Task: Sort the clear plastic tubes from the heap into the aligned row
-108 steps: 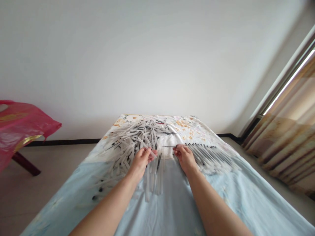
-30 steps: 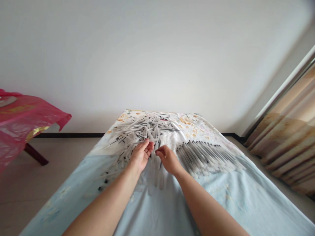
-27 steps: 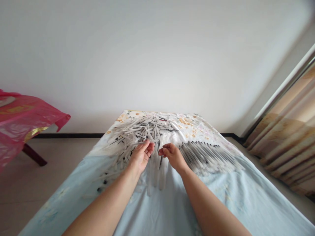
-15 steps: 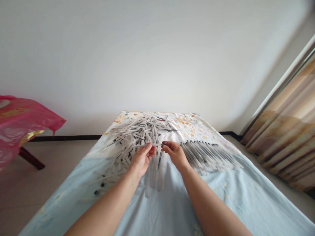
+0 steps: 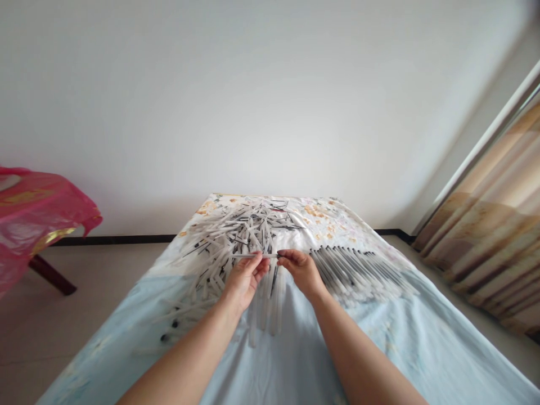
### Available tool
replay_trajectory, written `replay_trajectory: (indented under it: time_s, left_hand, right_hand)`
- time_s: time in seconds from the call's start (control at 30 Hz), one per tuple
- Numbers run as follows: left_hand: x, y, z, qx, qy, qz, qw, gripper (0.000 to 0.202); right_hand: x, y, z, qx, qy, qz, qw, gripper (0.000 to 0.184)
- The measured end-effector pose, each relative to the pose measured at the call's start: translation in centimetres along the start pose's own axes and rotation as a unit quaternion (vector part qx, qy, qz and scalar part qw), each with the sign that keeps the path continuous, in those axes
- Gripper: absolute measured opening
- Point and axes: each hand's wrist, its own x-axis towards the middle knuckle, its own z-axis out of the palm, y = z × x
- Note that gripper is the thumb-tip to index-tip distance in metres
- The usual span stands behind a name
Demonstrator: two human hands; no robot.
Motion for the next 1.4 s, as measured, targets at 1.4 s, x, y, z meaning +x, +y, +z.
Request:
replay_trajectory:
  time_s: [1.4]
  left_hand:
    - [-0.1, -0.5, 0.0, 0.013, -0.034, 0.008, 0.999, 0.016]
  right_hand:
    - [0.0, -0.4, -1.2, -0.145, -0.022, 0.014, 0.989, 0.042]
